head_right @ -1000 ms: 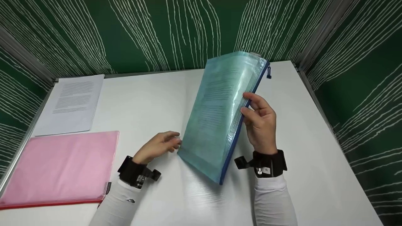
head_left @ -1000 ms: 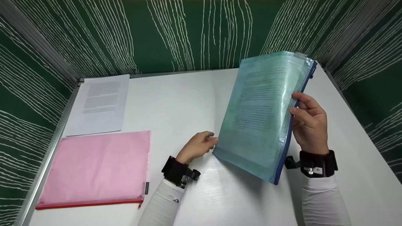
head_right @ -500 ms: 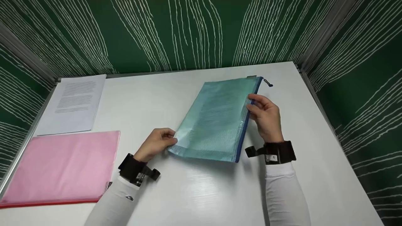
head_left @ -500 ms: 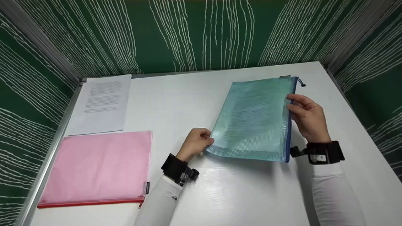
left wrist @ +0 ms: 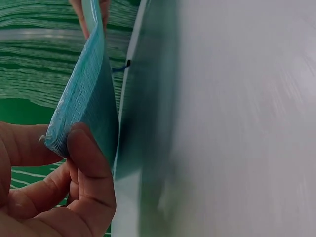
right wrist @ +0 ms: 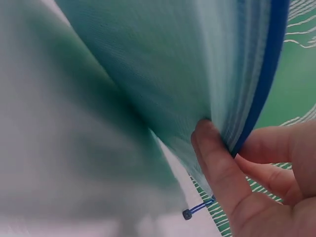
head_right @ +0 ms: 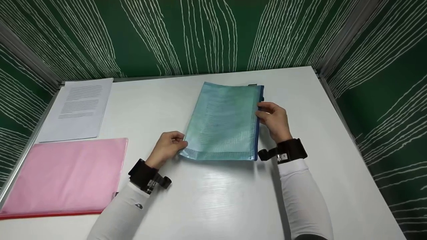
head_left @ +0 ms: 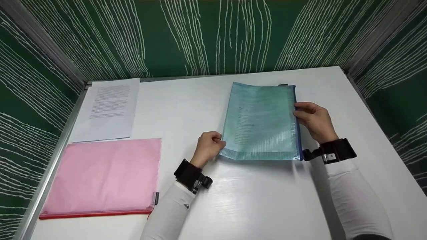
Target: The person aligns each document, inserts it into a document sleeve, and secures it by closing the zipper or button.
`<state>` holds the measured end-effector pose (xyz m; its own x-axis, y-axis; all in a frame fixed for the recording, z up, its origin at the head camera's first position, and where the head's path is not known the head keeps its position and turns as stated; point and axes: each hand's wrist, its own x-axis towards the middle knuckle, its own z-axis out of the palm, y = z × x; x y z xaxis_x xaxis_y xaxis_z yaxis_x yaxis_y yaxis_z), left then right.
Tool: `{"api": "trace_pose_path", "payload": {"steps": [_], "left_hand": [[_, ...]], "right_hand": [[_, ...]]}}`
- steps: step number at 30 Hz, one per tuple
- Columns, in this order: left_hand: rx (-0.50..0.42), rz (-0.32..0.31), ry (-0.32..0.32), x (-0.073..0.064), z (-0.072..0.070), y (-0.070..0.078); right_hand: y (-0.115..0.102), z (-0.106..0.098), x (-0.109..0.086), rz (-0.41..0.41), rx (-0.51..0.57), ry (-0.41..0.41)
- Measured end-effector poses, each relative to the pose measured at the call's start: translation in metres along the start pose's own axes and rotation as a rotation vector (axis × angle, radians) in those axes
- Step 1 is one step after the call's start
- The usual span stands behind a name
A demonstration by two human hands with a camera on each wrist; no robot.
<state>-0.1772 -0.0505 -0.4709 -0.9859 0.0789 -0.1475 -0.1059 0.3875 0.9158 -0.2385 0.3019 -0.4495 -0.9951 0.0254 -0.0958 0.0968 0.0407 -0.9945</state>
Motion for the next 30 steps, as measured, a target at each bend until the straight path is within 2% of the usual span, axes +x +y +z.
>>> {"api": "trace_pose_path", "payload": {"steps": [4,8,11,15,19,23,26,30], "left_hand": [[-0.005,0.021,0.041,0.002,0.002,0.001],[-0.024,0.029,0.074,0.004,0.003,0.001],[-0.046,0.01,0.098,0.005,0.004,0.0],[-0.08,-0.025,0.133,0.005,0.006,-0.001],[-0.092,-0.036,0.159,0.006,0.009,-0.001],[-0.095,-0.042,0.148,0.005,0.01,-0.001],[-0.103,-0.046,0.101,0.002,0.009,-0.001],[-0.08,-0.044,0.001,-0.004,0.007,0.003]], "right_hand": [[-0.001,0.001,0.004,0.045,-0.081,-0.051],[-0.003,0.0,0.005,0.112,-0.162,-0.17],[-0.005,-0.001,0.004,0.147,-0.236,-0.266],[-0.005,-0.002,0.0,0.164,-0.287,-0.327],[-0.004,-0.004,-0.011,0.145,-0.339,-0.336],[-0.004,-0.005,-0.03,0.106,-0.386,-0.309],[-0.004,-0.007,-0.045,0.074,-0.459,-0.259],[-0.002,-0.005,-0.059,0.04,-0.534,-0.199]]}}
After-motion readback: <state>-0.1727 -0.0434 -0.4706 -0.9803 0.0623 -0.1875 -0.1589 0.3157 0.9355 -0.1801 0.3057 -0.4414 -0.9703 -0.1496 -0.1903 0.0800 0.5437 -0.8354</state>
